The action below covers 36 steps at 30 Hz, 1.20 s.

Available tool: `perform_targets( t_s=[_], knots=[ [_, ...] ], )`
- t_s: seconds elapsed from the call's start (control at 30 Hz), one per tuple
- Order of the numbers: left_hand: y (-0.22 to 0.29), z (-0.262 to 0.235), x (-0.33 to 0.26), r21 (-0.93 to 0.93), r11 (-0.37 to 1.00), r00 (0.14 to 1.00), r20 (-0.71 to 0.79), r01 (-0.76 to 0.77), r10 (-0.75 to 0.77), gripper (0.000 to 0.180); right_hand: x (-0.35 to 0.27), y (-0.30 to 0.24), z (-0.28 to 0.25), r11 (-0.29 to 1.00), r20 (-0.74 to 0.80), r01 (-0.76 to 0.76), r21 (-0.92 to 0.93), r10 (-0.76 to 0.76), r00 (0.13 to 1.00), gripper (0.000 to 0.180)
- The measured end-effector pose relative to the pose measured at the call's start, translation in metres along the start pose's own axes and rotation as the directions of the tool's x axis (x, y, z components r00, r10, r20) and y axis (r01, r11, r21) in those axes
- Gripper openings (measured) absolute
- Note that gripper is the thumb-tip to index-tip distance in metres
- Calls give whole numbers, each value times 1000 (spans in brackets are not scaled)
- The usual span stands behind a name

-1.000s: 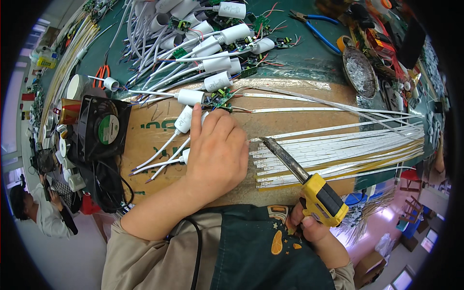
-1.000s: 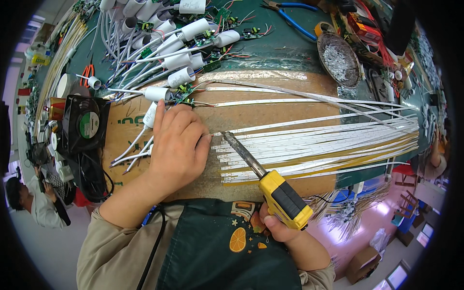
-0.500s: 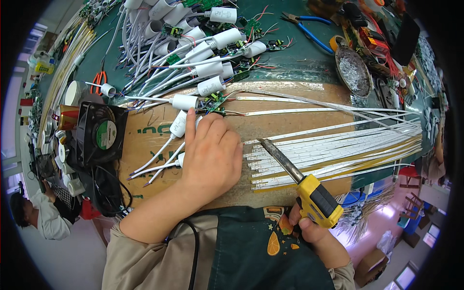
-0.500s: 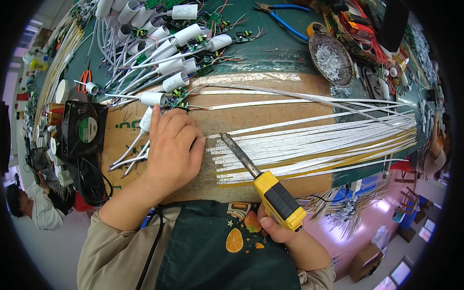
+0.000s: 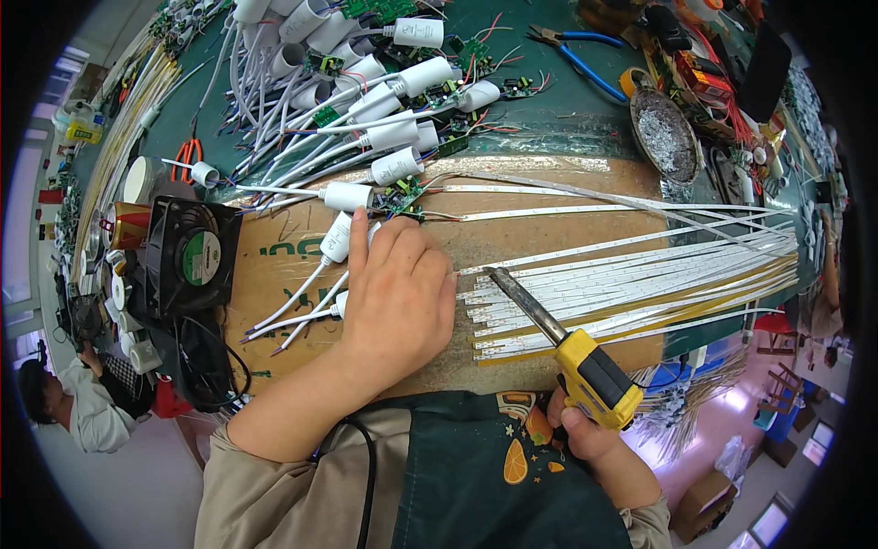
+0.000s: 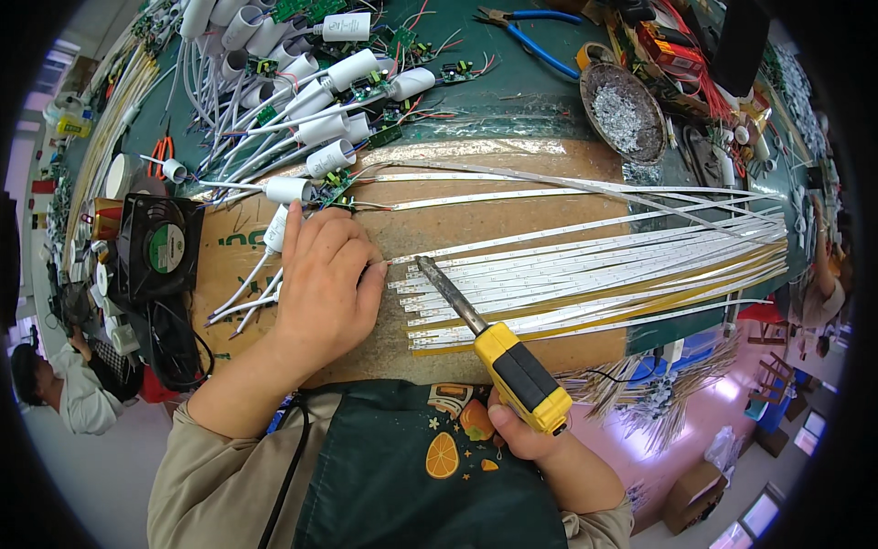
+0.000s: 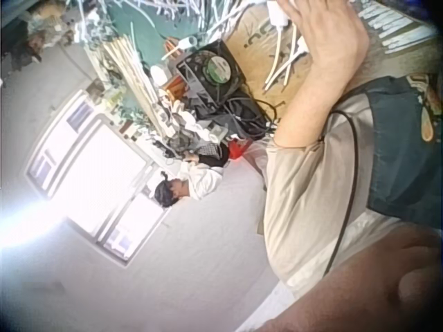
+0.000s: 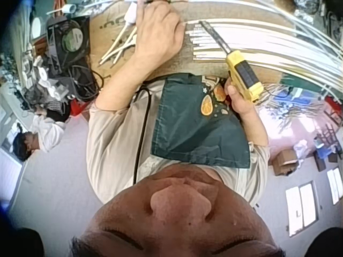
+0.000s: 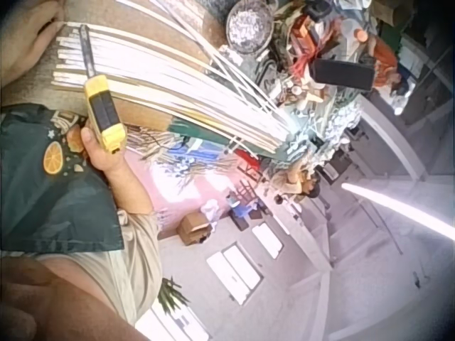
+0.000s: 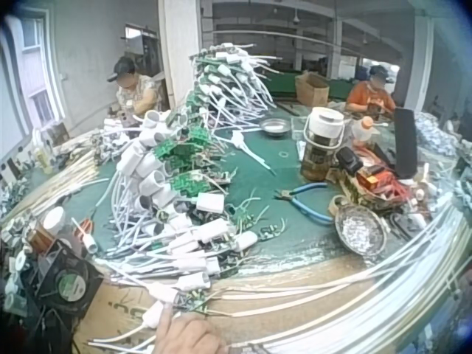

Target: The person arranges LED strips on the workbench and solders wires from power driver assemblies onto the ends of the strips using a soldering iron.

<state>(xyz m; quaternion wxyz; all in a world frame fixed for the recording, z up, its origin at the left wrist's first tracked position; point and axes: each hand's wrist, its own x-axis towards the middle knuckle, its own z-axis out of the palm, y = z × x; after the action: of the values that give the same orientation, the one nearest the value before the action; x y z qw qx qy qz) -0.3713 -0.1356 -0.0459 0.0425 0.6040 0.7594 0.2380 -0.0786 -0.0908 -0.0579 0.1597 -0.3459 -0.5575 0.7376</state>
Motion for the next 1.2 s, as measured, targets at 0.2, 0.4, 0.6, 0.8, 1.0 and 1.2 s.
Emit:
perform_targets(
  t_s=[0.2,0.4,0.6,0.8,1.0,1.2],
  knots=[
    [0,-4,0,2,1000,999,34,-7,7,19,1,-5,2,999,-18,-14,-52,13,1000,11],
    [-3,-9,-1,-16,998,995,84,-57,59,24,0,0,1,997,-40,36,-66,-39,998,10],
    [-8,-13,4,-16,994,987,116,-112,113,21,0,5,0,993,-46,76,-90,-81,996,12],
    [-12,-11,6,-43,993,989,92,-110,113,16,1,9,1,989,-67,109,-100,-116,991,12],
    [-7,-5,6,-64,997,998,58,-32,35,13,-3,2,0,999,-55,-33,-35,31,998,11],
    [-4,-2,6,-49,999,999,51,6,-4,15,1,5,0,990,-57,71,-123,-79,995,12]
  ],
)
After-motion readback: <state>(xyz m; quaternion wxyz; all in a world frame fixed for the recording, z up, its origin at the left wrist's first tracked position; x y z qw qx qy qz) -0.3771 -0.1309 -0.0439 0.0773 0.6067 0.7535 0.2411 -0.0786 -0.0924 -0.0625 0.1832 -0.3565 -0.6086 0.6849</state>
